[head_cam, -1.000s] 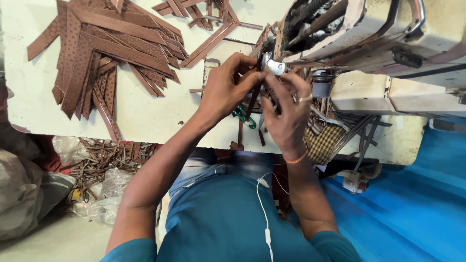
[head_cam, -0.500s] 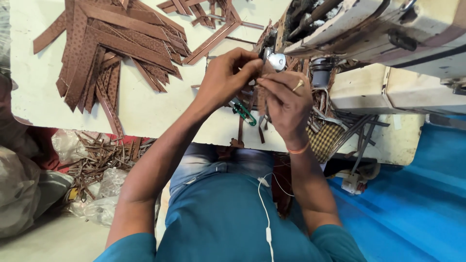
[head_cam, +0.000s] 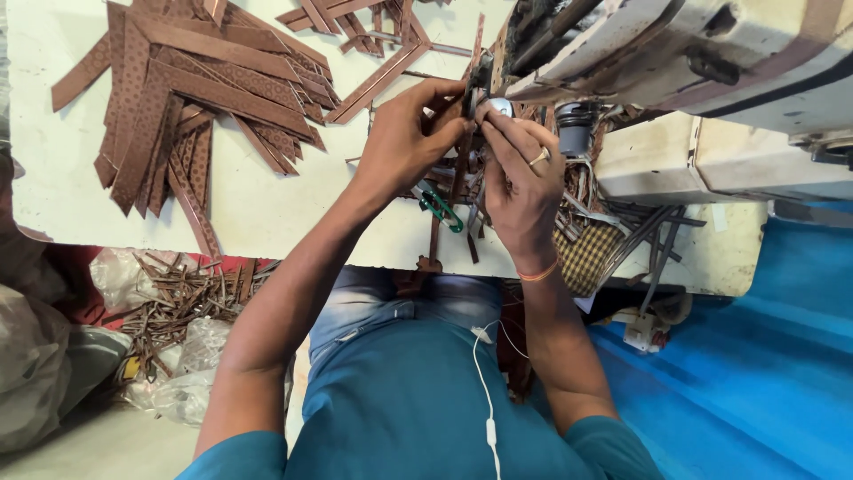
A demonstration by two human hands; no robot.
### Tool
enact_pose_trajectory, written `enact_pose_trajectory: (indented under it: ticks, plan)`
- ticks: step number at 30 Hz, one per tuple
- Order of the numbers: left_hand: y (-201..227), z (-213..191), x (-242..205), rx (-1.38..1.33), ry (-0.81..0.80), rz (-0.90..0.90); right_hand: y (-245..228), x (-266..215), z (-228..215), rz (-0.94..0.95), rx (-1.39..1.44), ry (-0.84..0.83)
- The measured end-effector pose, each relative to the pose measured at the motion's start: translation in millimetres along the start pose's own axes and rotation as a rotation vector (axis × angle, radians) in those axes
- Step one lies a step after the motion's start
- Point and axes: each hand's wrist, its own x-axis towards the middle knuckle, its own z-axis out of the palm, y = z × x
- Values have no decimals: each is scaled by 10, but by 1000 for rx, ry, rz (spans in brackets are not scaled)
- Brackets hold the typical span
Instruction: Stitching decorative leather straps using an industrial sewing machine.
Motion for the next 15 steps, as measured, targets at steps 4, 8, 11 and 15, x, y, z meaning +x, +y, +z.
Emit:
enact_pose_trajectory:
  ticks: [4, 8, 11, 15]
  plan:
    - [-31, -16, 42, -80, -47, -34, 24, 42, -12, -12, 31, -14]
    - [-53, -15, 43, -132, -71, -38, 52, 22, 4, -1, 33, -23]
    - [-47, -20, 40, -140, -75, -37, 54, -4, 7, 0, 32, -21]
    - [-26, -32, 61, -123, -99, -108, 48, 5, 12, 3, 32, -25]
